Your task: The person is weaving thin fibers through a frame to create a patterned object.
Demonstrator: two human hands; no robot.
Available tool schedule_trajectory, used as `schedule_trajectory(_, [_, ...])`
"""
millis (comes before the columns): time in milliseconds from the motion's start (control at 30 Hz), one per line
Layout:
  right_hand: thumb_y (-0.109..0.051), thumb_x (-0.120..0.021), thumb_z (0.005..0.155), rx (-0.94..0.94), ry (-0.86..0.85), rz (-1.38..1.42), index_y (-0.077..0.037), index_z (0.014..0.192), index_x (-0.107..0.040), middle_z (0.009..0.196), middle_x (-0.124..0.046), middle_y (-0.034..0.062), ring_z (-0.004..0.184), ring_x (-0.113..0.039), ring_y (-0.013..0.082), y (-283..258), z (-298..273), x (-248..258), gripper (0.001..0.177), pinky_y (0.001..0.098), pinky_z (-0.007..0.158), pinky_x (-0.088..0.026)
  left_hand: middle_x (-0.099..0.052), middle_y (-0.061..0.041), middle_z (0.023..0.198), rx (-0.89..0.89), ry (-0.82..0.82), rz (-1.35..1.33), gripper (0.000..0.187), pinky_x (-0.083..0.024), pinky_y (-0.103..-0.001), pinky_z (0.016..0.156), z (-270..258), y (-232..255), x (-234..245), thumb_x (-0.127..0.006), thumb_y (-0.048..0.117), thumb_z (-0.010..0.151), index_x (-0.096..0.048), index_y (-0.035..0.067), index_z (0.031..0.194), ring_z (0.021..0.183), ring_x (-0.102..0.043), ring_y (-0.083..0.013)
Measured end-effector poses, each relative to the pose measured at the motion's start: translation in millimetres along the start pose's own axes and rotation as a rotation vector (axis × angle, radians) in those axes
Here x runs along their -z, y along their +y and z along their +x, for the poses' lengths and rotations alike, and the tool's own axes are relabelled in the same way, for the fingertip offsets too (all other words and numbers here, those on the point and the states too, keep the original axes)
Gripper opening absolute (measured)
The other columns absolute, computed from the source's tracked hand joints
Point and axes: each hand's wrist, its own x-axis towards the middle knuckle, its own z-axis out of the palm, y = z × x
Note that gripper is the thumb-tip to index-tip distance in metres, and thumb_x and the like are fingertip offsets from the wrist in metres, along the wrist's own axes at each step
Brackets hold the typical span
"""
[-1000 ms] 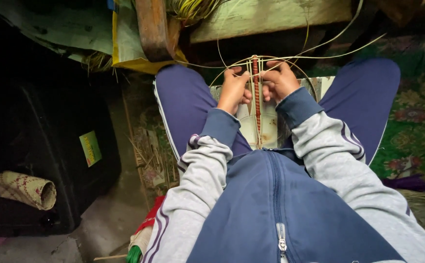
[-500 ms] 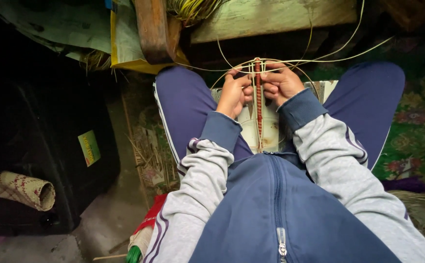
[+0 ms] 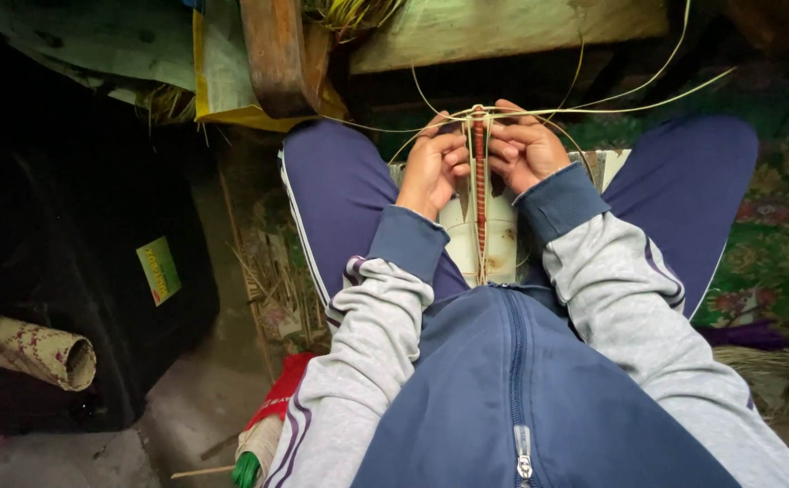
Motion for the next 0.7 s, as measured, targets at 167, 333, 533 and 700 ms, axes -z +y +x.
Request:
schedule_trajectory(167, [0.010, -0.062, 0.091, 0.016, -0.005, 0.035, -0.012, 0.130, -0.053, 0.099, -0.063, 0.0110, 0.058, -0.049, 0.0072, 4, 5, 4, 0.045, 0.0180, 0.050, -0.032, -0.049, -0.002, 0.086, -0.026, 0.015, -0.041, 0.051, -0.039, -0.022, 0.046, -3, -3, -5, -0.062, -0.009, 0.088, -0.048, 0.013, 0.132, 0.055, -0.046, -0.0069])
schedule_trajectory(333, [0.006, -0.064, 0.092, 0.042, -0.004, 0.002, -0.011, 0.134, -0.051, 0.109, -0.065, 0.0154, 0.065, -0.051, 0.0111, 9, 6, 9, 0.047, 0.0220, 0.053, -0.035, -0.047, -0.003, 0.088, -0.070, 0.051, 0.007, 0.053, -0.041, -0.024, 0.044, -9, -1, -16, -0.064, -0.005, 0.090, -0.047, 0.012, 0.138, 0.054, -0.045, -0.0068])
schedule_trajectory(533, [-0.005, -0.073, 0.090, 0.072, 0.121, -0.117, -0.012, 0.131, -0.054, 0.101, -0.069, 0.0123, 0.070, -0.069, 0.0228, 15, 1, 9, 0.046, 0.0329, 0.054, -0.053, -0.060, -0.010, 0.119, -0.077, 0.159, 0.305, 0.057, -0.044, -0.024, 0.035, 12, -9, -8, -0.078, 0.045, 0.090, -0.063, 0.003, 0.126, 0.050, -0.051, -0.0080])
schedule_trajectory(700, [-0.010, -0.072, 0.094, 0.169, 0.142, -0.212, -0.005, 0.132, -0.051, 0.118, -0.067, 0.0183, 0.072, -0.072, 0.0265, 21, -4, 14, 0.044, 0.0391, 0.056, -0.064, -0.037, -0.029, 0.156, 0.010, 0.159, 0.156, 0.084, -0.065, -0.048, 0.074, 6, -1, -9, -0.031, 0.067, 0.102, -0.040, -0.005, 0.145, 0.097, -0.072, -0.0389])
